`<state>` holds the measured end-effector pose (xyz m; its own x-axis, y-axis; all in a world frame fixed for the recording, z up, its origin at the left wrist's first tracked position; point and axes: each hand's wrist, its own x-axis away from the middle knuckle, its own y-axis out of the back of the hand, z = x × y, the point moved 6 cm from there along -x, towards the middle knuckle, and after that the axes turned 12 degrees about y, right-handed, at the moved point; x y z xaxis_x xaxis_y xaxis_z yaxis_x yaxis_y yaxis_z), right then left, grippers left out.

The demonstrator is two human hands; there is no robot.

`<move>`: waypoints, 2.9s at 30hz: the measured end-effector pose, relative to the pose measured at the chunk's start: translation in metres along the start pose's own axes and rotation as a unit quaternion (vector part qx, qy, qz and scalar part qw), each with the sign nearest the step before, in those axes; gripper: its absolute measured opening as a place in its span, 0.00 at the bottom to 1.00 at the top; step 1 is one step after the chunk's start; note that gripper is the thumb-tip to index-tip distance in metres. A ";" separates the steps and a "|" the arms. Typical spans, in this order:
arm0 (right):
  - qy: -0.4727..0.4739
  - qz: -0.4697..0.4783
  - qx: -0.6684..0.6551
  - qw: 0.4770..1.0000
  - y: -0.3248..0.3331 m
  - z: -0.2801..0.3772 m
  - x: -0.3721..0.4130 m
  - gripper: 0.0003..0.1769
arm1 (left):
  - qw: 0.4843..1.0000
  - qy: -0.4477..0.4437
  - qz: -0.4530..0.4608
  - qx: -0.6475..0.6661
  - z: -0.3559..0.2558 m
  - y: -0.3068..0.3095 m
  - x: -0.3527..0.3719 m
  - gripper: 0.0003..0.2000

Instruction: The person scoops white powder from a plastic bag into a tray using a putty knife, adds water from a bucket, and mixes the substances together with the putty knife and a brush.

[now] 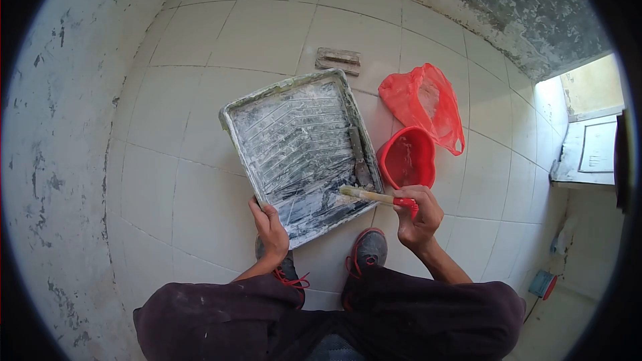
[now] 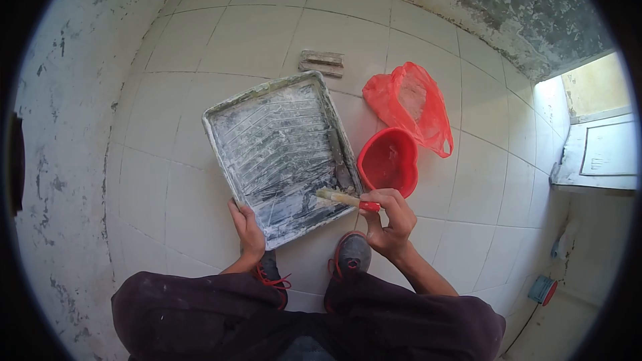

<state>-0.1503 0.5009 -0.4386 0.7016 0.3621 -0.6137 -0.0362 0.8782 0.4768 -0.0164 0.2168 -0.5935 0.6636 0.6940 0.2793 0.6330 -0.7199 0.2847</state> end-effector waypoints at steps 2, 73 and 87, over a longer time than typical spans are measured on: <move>0.003 0.006 -0.006 1.000 -0.002 -0.001 0.002 0.14 | 1.000 -0.017 -0.009 -0.001 0.001 0.000 -0.001 0.23; -0.271 -0.234 0.008 0.934 0.079 -0.122 0.024 0.13 | 1.000 -0.023 -0.001 -0.002 0.006 0.003 -0.007 0.26; -0.142 -0.045 0.155 0.977 0.047 -0.090 -0.036 0.12 | 0.999 -0.027 0.019 0.000 -0.001 0.011 -0.022 0.22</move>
<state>-0.2416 0.5575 -0.4503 0.8627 0.1472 -0.4839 0.2212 0.7506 0.6226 -0.0242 0.1937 -0.5958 0.7082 0.6639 0.2402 0.6065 -0.7462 0.2745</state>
